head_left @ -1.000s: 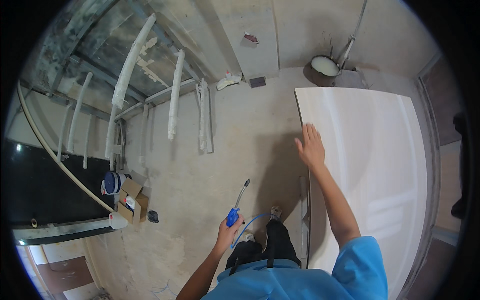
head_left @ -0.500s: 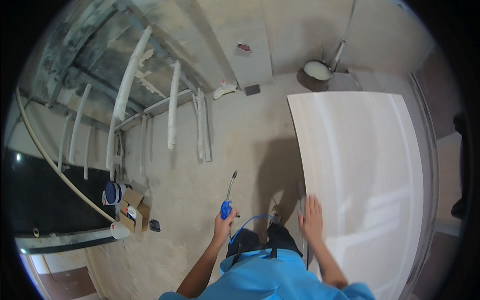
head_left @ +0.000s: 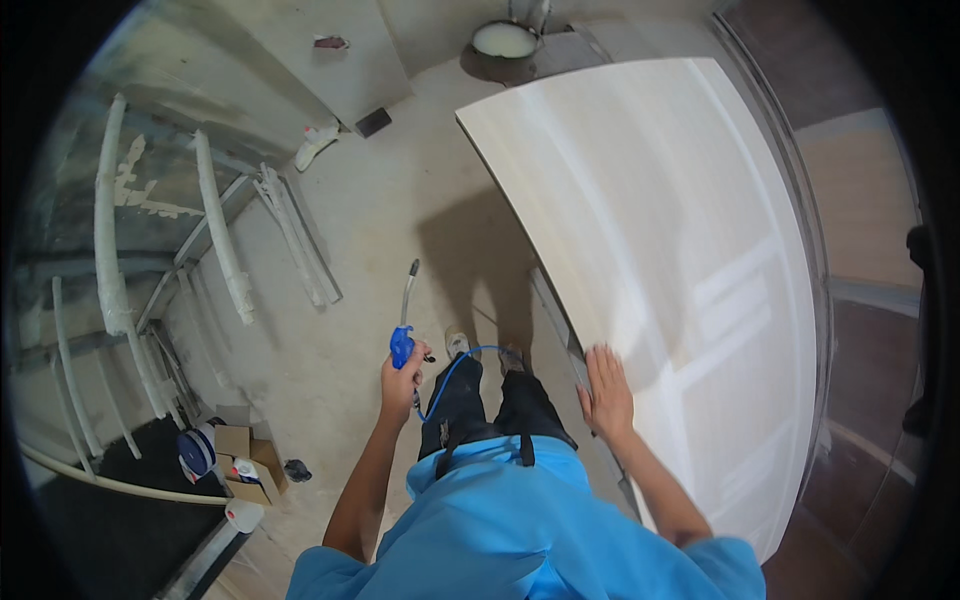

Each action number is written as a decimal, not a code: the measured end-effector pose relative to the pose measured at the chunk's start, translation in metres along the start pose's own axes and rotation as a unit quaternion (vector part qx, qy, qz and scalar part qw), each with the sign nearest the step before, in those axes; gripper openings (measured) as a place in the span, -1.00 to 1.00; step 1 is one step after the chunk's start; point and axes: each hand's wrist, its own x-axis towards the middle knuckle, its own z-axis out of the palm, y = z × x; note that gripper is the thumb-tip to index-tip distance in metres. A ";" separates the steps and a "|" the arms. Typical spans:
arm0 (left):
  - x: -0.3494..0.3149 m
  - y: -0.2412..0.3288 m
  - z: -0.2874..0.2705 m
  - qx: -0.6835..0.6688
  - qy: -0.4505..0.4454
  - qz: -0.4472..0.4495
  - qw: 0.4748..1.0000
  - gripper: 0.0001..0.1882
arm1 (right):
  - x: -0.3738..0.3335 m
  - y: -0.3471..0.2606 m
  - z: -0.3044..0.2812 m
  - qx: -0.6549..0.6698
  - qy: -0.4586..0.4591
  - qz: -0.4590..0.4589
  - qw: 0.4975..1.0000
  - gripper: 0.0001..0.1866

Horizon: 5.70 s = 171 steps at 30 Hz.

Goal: The person carries a large white panel and places it on a metal stand. They then use a blue air blow gun to blow air across the panel's surface, moving the tool systematically while wiping with their hand. The person also wipes the edges and underside of the panel with a cloth.

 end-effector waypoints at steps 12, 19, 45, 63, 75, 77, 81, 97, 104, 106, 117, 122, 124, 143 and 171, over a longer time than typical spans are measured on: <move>0.032 0.022 -0.020 0.042 -0.061 0.005 0.997 -0.72 | 0.087 -0.025 0.003 -0.006 0.079 -0.006 0.997 -0.24; 0.026 0.006 -0.020 0.113 -0.055 -0.005 0.992 -0.64 | 0.099 -0.010 0.003 -0.033 0.098 -0.039 0.994 -0.23; -0.191 0.000 0.102 0.636 -0.201 0.002 0.745 -0.36 | -0.202 0.067 -0.005 0.041 0.071 -0.045 0.996 -0.24; -0.261 -0.068 0.122 0.519 -0.291 -0.022 0.803 -0.38 | -0.404 0.097 -0.020 -0.018 -0.020 0.074 0.997 -0.19; -0.311 -0.094 0.166 0.458 -0.376 -0.017 0.806 -0.47 | -0.402 0.094 0.015 -0.016 0.169 0.059 0.984 -0.20; -0.308 -0.095 0.170 0.430 -0.378 -0.003 0.820 -0.50 | -0.447 0.091 0.005 -0.040 0.139 0.091 0.985 -0.21; -0.301 -0.093 0.170 0.403 -0.423 -0.062 0.809 -0.52 | -0.517 0.086 -0.015 -0.046 0.076 0.178 0.980 -0.24; -0.362 -0.125 0.201 0.509 -0.409 -0.090 0.752 -0.59 | -0.683 0.083 -0.028 -0.070 -0.004 0.175 0.982 -0.20; -0.495 -0.222 0.209 0.502 -0.420 -0.108 0.749 -0.45 | -0.762 0.101 -0.042 -0.001 -0.051 0.191 0.980 -0.18; -0.512 -0.230 0.202 0.485 -0.382 -0.107 0.779 -0.39 | -0.718 0.106 -0.034 -0.020 0.020 0.103 0.994 -0.19; -0.504 -0.237 0.174 0.377 -0.225 -0.051 0.897 -0.43 | -0.600 0.119 -0.005 0.019 0.055 0.014 0.998 -0.22; -0.510 -0.271 0.163 0.316 -0.213 -0.070 0.922 -0.48 | -0.602 0.127 0.004 -0.001 0.067 -0.001 0.998 -0.20; -0.508 -0.276 0.164 0.356 -0.191 -0.057 0.913 -0.47 | -0.552 0.126 0.018 0.003 0.093 -0.029 0.995 -0.20; -0.413 -0.223 0.110 0.411 -0.156 -0.056 0.896 -0.33 | -0.362 0.087 0.031 -0.041 0.103 -0.085 0.990 -0.22; -0.330 -0.190 0.083 0.326 -0.088 -0.078 0.938 -0.34 | -0.328 0.066 0.000 -0.058 -0.024 0.001 0.998 -0.18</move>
